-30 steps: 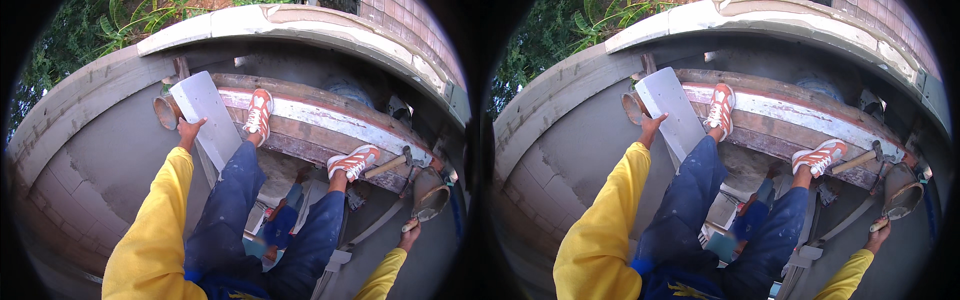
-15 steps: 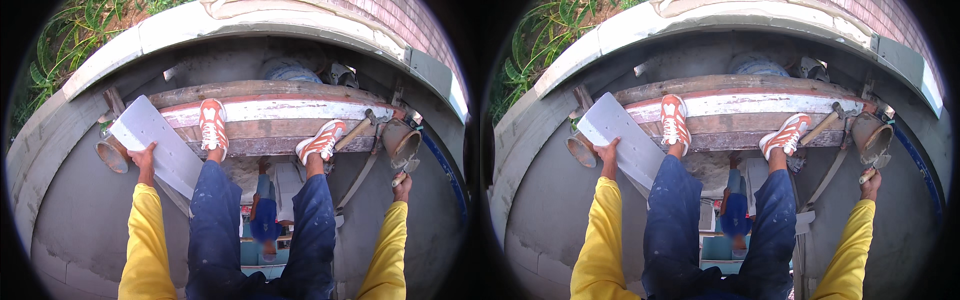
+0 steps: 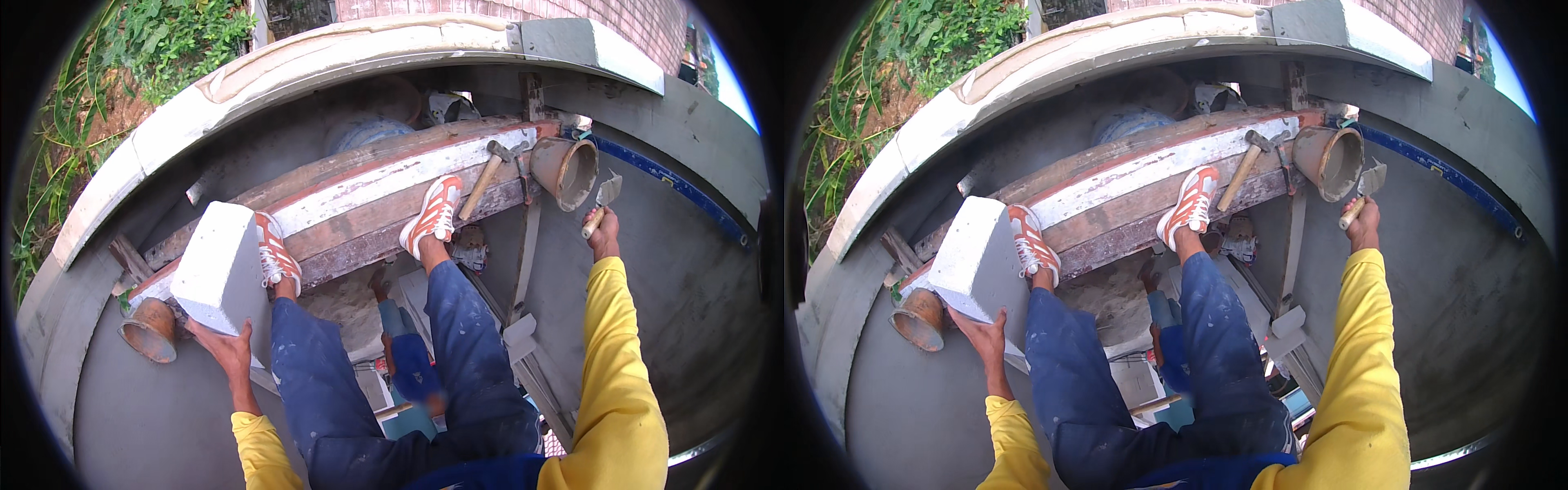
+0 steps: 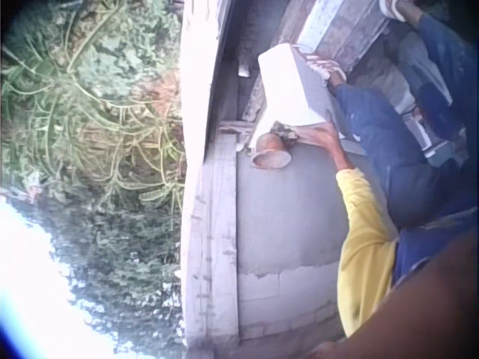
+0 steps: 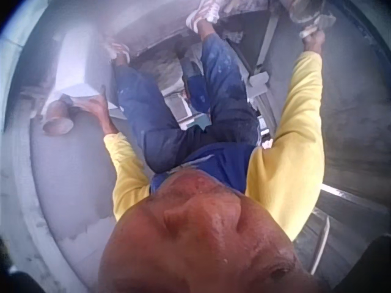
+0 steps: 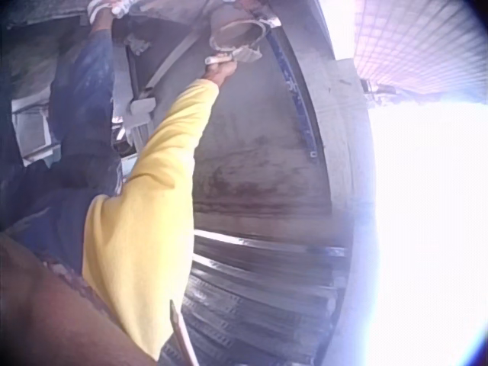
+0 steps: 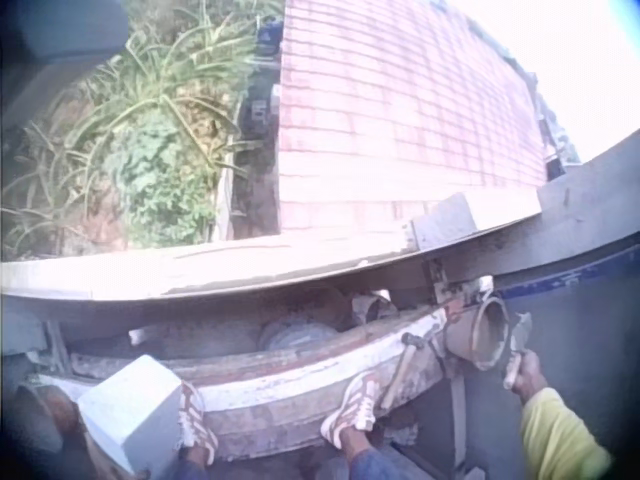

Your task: The person installs white curved tiles along a curved wall edge. They apply mortar with a trowel, place tiles, and tap them into position with a hammer. The person also uses a tape measure to check alignment.

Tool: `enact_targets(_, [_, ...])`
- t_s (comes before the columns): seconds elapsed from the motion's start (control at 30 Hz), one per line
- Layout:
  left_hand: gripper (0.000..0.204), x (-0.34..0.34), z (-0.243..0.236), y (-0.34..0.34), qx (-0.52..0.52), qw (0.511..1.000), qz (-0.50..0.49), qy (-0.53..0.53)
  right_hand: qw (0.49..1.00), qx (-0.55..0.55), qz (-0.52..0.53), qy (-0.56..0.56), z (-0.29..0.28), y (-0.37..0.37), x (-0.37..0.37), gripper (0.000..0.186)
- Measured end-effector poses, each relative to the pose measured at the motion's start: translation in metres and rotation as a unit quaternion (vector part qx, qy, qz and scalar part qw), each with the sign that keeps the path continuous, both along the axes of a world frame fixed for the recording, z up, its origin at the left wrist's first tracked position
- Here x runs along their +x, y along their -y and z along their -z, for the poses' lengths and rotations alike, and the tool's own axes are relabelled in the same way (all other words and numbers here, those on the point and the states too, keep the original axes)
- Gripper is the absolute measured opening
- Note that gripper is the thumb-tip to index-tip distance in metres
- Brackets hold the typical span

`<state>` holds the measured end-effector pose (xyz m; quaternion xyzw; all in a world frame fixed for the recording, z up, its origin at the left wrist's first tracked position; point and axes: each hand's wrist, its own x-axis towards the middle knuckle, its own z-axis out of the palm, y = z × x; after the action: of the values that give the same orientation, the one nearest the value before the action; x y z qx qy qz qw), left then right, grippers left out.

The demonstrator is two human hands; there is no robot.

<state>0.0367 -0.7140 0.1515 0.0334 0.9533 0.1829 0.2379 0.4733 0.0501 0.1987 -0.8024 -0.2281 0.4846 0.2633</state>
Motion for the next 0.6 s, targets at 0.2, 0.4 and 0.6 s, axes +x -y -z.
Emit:
enact_targets(0.2, [0.129, -0.006, -0.062, -0.061, 0.071, 0.992, 0.097, -0.02, 1.0, -0.012, 0.016, -0.011, 0.007, 0.013, 0.034, 0.023])
enact_targets(0.4, [0.093, -0.006, -0.108, -0.125, 0.111, 0.97, 0.212, -0.043, 0.998, -0.033, -0.023, 0.05, 0.023, 0.033, 0.053, 0.024])
enact_targets(0.6, [0.046, 0.01, -0.169, -0.281, 0.012, 0.95, 0.312, -0.021, 0.948, -0.082, -0.194, 0.239, 0.058, 0.004, 0.095, 0.031])
